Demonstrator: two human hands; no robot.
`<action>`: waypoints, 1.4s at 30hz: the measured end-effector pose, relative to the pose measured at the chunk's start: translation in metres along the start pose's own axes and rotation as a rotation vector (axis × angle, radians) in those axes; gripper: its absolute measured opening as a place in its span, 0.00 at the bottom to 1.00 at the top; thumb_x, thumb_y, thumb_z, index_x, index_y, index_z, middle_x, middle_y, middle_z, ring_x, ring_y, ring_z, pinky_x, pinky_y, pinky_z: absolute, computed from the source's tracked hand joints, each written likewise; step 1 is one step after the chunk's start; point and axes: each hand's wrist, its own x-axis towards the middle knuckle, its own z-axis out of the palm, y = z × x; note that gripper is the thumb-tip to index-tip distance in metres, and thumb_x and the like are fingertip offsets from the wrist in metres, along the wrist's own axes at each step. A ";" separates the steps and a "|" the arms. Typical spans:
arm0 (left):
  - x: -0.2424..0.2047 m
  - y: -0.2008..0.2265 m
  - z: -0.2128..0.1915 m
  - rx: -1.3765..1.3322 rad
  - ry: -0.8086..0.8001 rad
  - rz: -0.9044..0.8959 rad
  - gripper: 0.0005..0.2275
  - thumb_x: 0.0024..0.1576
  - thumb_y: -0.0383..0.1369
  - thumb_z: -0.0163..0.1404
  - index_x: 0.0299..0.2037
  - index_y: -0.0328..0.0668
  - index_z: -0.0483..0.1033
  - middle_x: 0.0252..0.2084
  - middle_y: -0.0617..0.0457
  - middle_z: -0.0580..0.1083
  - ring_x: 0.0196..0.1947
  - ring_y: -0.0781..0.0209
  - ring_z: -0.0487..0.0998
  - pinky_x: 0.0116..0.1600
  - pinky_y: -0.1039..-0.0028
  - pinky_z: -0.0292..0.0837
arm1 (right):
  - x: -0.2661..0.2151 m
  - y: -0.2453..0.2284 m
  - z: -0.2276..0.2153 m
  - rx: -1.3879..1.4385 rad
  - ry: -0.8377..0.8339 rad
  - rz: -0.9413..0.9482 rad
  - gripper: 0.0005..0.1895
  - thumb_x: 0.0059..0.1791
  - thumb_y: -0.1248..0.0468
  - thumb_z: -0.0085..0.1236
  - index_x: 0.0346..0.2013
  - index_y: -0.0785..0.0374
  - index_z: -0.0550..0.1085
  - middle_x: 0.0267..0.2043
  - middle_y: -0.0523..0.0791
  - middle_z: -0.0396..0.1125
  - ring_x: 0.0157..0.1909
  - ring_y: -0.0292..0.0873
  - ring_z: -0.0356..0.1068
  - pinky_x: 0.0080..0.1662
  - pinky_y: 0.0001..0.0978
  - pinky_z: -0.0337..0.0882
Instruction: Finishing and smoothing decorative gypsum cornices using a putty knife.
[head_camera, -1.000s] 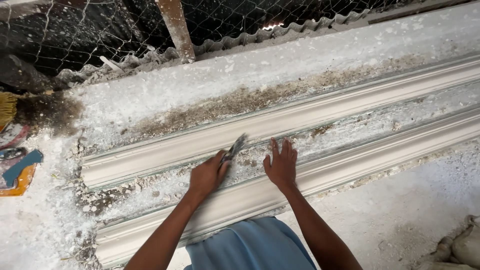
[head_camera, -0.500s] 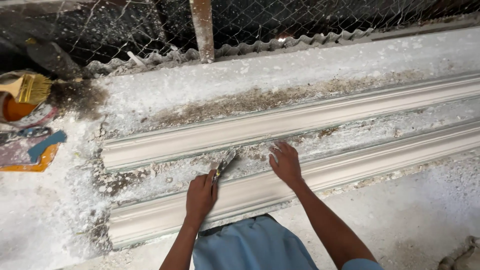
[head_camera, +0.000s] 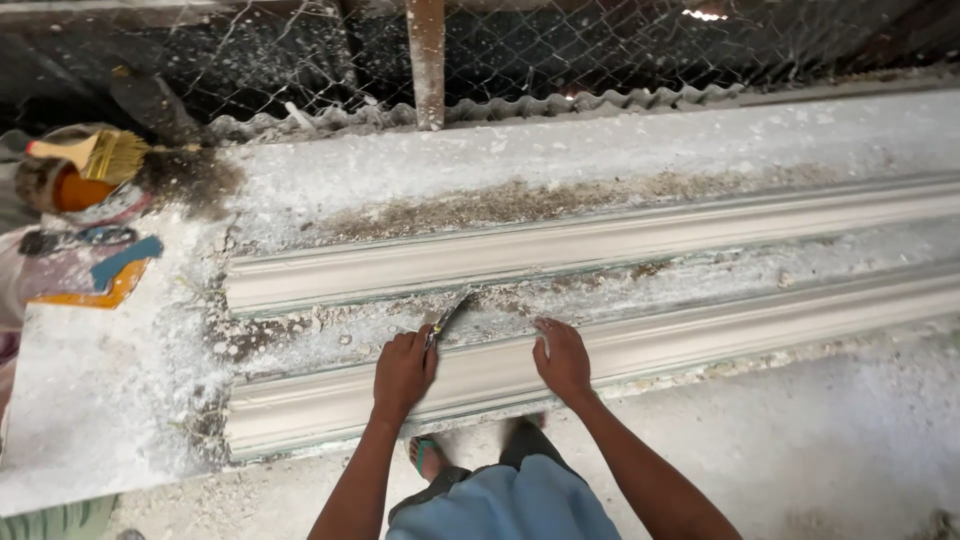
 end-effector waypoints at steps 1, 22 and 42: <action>0.000 0.003 0.002 0.021 0.016 0.002 0.14 0.59 0.36 0.50 0.53 0.43 0.78 0.34 0.50 0.77 0.34 0.52 0.78 0.38 0.63 0.72 | 0.001 0.005 0.000 0.009 -0.001 0.017 0.15 0.54 0.60 0.46 0.53 0.55 0.74 0.55 0.44 0.72 0.63 0.46 0.69 0.65 0.43 0.64; -0.013 0.044 0.037 0.575 -0.021 -0.260 0.15 0.66 0.46 0.44 0.59 0.58 0.75 0.43 0.58 0.77 0.50 0.60 0.78 0.56 0.69 0.72 | 0.043 0.251 -0.085 0.222 0.057 -0.143 0.11 0.56 0.58 0.51 0.41 0.62 0.77 0.43 0.51 0.73 0.51 0.56 0.74 0.55 0.47 0.70; 0.111 0.069 0.030 0.018 -0.473 -0.115 0.17 0.66 0.48 0.41 0.61 0.60 0.71 0.44 0.52 0.79 0.40 0.46 0.83 0.44 0.53 0.80 | 0.067 0.275 -0.040 -0.313 -0.069 0.369 0.37 0.54 0.48 0.41 0.76 0.57 0.55 0.77 0.58 0.48 0.78 0.63 0.47 0.69 0.61 0.53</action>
